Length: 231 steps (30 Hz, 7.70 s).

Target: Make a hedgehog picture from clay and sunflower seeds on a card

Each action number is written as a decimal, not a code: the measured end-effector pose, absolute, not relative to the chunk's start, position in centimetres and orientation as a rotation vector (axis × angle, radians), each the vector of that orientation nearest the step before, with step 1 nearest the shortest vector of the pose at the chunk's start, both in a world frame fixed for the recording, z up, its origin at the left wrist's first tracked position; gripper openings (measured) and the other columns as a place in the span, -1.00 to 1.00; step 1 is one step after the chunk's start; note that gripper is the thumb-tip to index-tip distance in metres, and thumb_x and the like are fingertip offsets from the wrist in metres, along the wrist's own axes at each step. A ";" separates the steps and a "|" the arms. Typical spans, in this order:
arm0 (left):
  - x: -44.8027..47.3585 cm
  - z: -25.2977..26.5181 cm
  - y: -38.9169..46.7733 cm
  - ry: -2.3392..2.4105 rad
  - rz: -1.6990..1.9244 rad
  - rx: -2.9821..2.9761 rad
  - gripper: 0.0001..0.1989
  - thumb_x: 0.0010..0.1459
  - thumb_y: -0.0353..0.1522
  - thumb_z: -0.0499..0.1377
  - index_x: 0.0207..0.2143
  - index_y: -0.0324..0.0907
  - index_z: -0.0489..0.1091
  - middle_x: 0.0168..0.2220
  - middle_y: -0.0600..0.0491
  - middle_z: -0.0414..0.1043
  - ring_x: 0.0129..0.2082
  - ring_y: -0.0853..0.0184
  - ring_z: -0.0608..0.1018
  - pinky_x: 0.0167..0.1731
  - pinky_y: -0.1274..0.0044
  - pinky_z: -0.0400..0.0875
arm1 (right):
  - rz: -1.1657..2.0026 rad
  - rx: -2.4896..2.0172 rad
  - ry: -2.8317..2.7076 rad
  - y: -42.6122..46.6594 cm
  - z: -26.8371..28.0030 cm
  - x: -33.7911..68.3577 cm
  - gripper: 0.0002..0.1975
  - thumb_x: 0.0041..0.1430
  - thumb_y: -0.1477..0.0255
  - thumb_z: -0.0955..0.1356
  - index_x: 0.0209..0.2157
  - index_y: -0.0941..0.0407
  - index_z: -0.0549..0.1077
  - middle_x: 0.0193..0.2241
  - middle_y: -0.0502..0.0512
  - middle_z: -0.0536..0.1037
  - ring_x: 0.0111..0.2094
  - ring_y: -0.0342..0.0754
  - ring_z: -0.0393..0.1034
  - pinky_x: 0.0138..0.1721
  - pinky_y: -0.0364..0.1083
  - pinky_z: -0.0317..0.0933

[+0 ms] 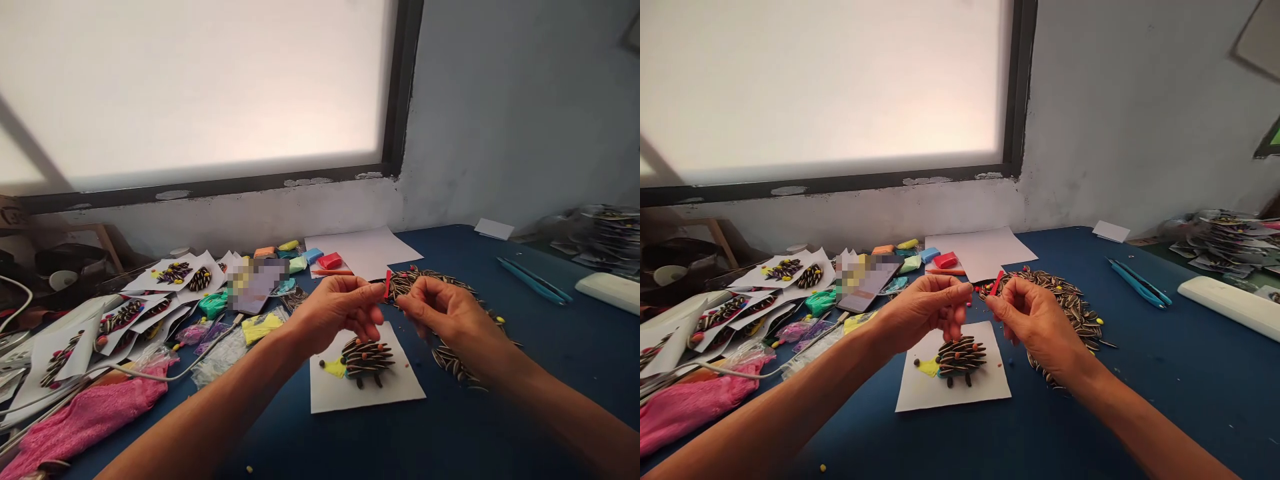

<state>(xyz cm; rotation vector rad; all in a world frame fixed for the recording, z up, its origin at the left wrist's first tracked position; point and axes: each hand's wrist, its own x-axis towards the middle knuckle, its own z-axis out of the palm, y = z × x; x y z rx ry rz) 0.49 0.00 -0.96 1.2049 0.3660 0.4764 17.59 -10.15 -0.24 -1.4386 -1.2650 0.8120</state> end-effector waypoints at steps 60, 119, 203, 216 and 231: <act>0.9 -1.8 -0.2 0.535 0.489 1.311 -0.60 0.22 -0.09 0.28 -0.38 -0.30 0.52 -0.54 0.15 0.37 -0.69 0.57 0.37 -0.67 0.67 0.20 | 0.554 -1.517 -1.286 -9.8 -0.8 18.4 -0.56 0.09 -0.02 0.45 -0.29 0.09 0.54 -0.37 0.11 0.59 -0.39 -0.03 0.47 -0.32 -0.04 0.41; -1.9 -0.9 2.9 0.725 -0.142 2.592 -0.74 0.10 -0.53 0.11 -0.24 -0.16 0.55 -0.25 -0.01 0.53 -0.28 0.28 0.49 -0.29 0.53 0.31 | 0.253 -1.505 -2.239 -11.0 -2.4 17.2 -0.84 0.28 0.46 0.33 -0.37 0.04 0.53 -0.17 0.09 0.49 -0.26 -0.05 0.49 -0.24 -0.06 0.32; -1.9 -0.7 2.8 0.733 -0.181 2.645 -0.73 0.10 -0.55 0.10 -0.22 -0.16 0.51 -0.18 0.00 0.55 -0.15 0.26 0.49 -0.22 0.53 0.36 | 0.220 -1.533 -2.271 -10.8 -2.6 17.3 -0.86 0.32 0.47 0.31 -0.35 0.05 0.44 -0.23 0.05 0.48 -0.32 -0.08 0.45 -0.28 -0.08 0.29; -1.6 0.0 1.9 0.717 -0.006 2.612 -0.79 0.14 -0.52 0.11 -0.25 -0.19 0.52 -0.26 0.01 0.57 -0.28 0.31 0.51 -0.33 0.52 0.30 | 0.262 -1.585 -2.269 -10.9 -2.5 16.9 -0.86 0.34 0.48 0.29 -0.35 0.07 0.41 -0.21 0.05 0.45 -0.30 -0.08 0.44 -0.27 -0.07 0.28; -1.0 1.2 -0.7 0.525 0.082 2.502 -0.93 0.10 -0.35 0.34 -0.38 -0.17 0.59 -0.46 0.15 0.51 -0.49 0.46 0.42 -0.47 0.55 0.17 | 0.414 -1.630 -2.024 -10.8 -1.8 17.1 -0.80 0.32 0.27 0.33 -0.37 0.05 0.46 -0.39 0.00 0.49 -0.41 -0.09 0.35 -0.39 -0.08 0.22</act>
